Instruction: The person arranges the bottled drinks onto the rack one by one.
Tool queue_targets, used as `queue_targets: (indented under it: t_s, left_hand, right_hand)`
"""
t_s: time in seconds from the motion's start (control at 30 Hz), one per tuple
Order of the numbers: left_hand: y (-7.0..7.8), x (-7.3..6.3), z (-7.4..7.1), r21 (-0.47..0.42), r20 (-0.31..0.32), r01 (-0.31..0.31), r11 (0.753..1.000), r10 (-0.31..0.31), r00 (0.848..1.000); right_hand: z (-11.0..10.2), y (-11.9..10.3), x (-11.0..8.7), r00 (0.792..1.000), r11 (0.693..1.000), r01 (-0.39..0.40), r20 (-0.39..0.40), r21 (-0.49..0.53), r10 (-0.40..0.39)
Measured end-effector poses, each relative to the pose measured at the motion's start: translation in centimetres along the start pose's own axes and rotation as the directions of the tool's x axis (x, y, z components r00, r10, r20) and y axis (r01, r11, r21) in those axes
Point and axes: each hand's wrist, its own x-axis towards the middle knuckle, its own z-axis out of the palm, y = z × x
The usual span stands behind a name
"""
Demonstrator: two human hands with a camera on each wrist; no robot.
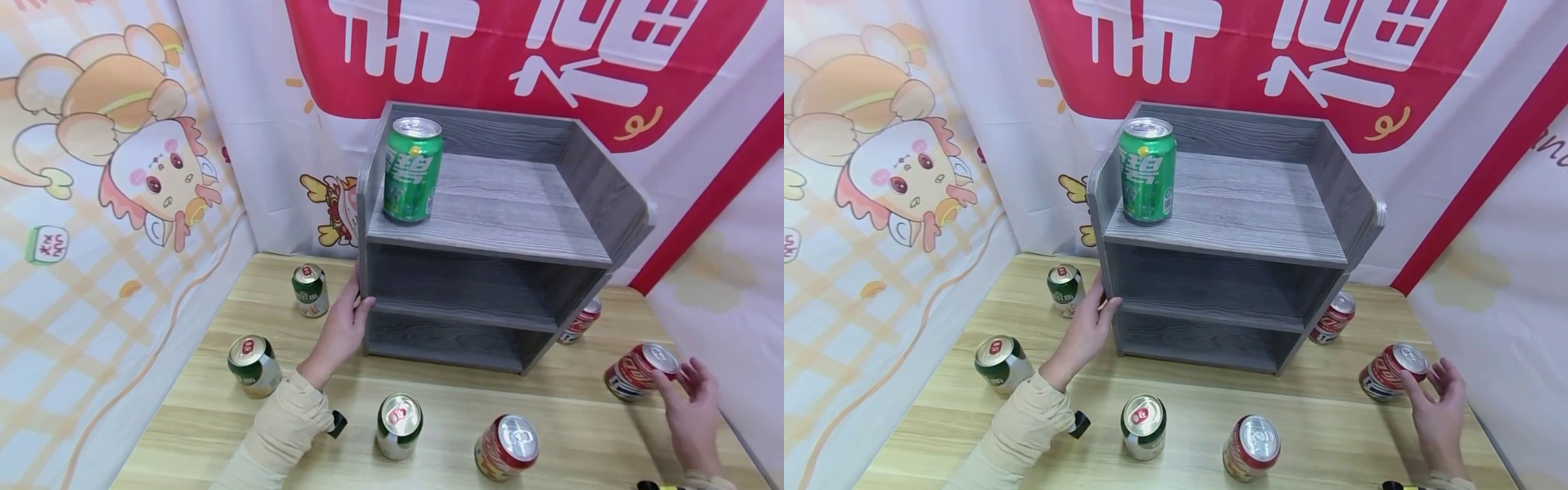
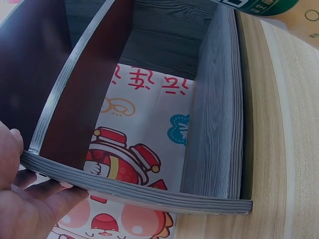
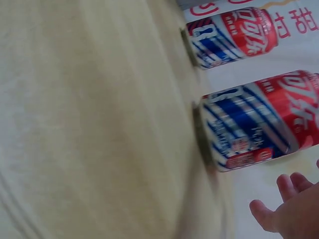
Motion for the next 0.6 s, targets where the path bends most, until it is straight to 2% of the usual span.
queue_targets:
  t_s: [0.27, 0.6]
  left_hand:
    - [-0.1, -0.1, 0.0, -0.020, 0.002, 0.002, 1.000, -0.002, 1.000]
    - [0.0, 0.0, 0.0, -0.005, 0.002, -0.005, 1.000, 0.005, 1.000]
  right_hand:
    - [0.1, 2.0, -0.1, 0.990, 0.996, 0.014, 0.136, 0.089, -0.026]
    - [1.1, 2.4, -0.1, 0.992, 0.985, 0.045, 0.110, 0.169, -0.064]
